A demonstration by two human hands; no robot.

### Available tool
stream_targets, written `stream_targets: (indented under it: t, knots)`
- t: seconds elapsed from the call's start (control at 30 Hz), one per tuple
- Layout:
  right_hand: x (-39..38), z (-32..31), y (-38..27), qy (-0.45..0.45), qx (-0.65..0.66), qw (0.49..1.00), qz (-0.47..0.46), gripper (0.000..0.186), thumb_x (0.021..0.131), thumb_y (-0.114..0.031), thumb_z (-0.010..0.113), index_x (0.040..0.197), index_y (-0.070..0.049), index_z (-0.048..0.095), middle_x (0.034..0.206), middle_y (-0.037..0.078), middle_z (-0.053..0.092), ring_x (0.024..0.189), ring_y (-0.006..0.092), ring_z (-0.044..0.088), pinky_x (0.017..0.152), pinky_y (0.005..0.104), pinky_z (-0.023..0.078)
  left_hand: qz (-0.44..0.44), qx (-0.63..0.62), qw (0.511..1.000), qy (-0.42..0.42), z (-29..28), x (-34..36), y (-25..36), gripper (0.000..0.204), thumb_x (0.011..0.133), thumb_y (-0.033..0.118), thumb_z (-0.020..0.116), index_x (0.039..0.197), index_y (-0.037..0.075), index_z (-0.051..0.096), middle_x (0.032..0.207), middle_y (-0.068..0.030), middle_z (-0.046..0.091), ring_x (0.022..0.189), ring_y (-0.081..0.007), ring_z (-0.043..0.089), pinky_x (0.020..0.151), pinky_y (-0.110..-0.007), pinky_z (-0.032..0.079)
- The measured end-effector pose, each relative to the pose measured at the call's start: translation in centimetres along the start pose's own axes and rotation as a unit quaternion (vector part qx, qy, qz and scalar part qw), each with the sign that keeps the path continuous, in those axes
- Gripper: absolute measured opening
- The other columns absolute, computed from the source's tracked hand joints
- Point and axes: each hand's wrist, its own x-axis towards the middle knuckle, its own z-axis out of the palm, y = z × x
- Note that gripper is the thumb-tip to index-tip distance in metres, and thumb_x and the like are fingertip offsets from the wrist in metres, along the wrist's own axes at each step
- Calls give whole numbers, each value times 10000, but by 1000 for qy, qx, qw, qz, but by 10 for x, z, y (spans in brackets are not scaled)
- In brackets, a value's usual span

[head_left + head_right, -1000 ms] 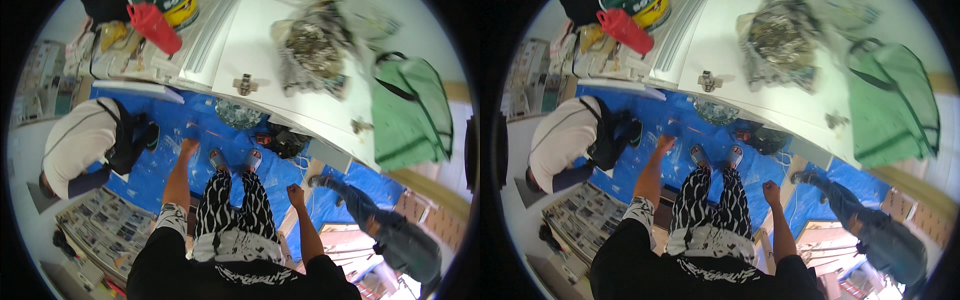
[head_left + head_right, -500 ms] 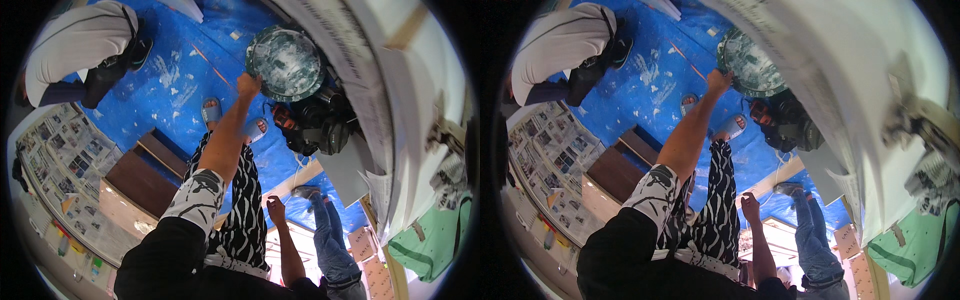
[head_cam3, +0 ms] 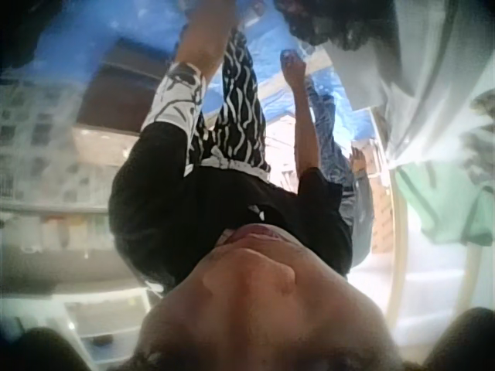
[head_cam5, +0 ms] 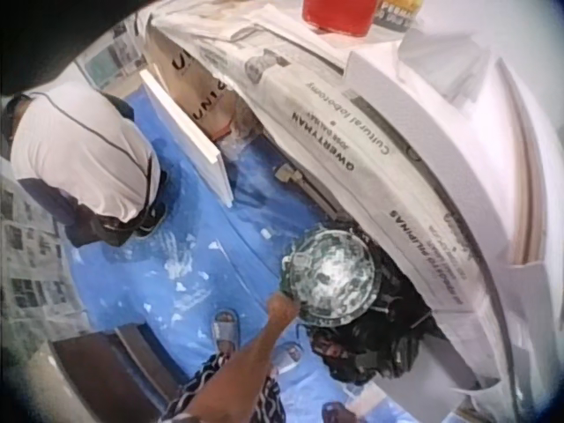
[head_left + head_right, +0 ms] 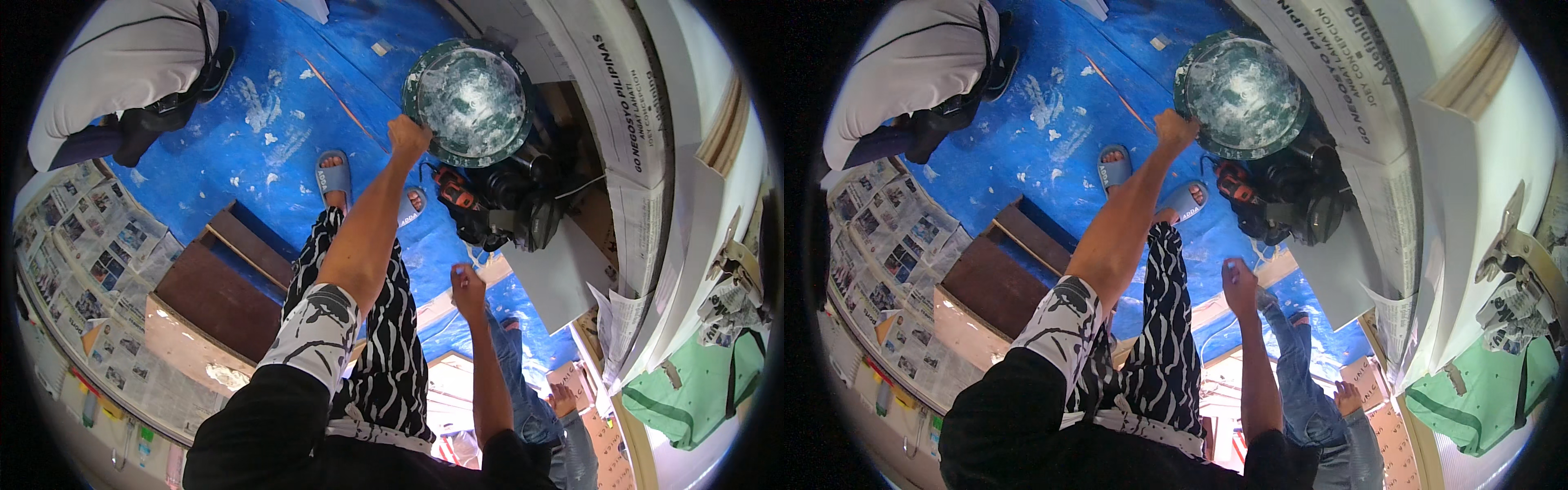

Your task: The person wipes the interior surfaces and edges of white cabinet shelves with a cloth, then cleans the rim of a bucket and wipes a metal bracket.

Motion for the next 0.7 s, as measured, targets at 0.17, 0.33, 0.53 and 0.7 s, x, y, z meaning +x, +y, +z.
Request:
stream_targets:
  t: [0.17, 0.33, 0.53, 0.7]
  knots:
    - [113, 8, -10, 72, 58, 995, -35, 222, 947, -226, 613, 1021, -18, 631, 846, 44, 632, 722, 106, 541, 647, 284, 462, -23, -23, 999, -32, 7, -11, -4, 361, 755, 220, 707, 845, -128, 672, 914, -345, 659, 860, -450, 673, 781, -447, 559]
    - [202, 30, -32, 33, 417, 867, 271, 492, 958, -324, 580, 1217, 76, 455, 1088, 224, 597, 972, 315, 645, 873, 389, 549, -29, -4, 999, -32, 5, -30, -9, 336, 760, 211, 697, 781, -124, 673, 879, -339, 661, 861, -449, 672, 776, -451, 553]
    - [212, 69, -41, 88, 578, 765, 271, 551, 936, -344, 598, 1253, 70, 418, 1132, 270, 570, 1067, 354, 610, 937, 420, 538, -69, -18, 997, -12, 7, -33, -25, 331, 781, 228, 685, 757, -101, 681, 846, -324, 666, 861, -433, 675, 808, -456, 543]
    - [207, 44, -43, 420, -60, 897, 122, 521, 807, -188, 704, 1211, 76, 511, 1219, 210, 539, 1160, 378, 515, 932, 450, 436, -101, -16, 994, -39, -6, -52, -29, 344, 803, 244, 678, 754, -97, 681, 831, -303, 677, 818, -413, 690, 769, -433, 556]
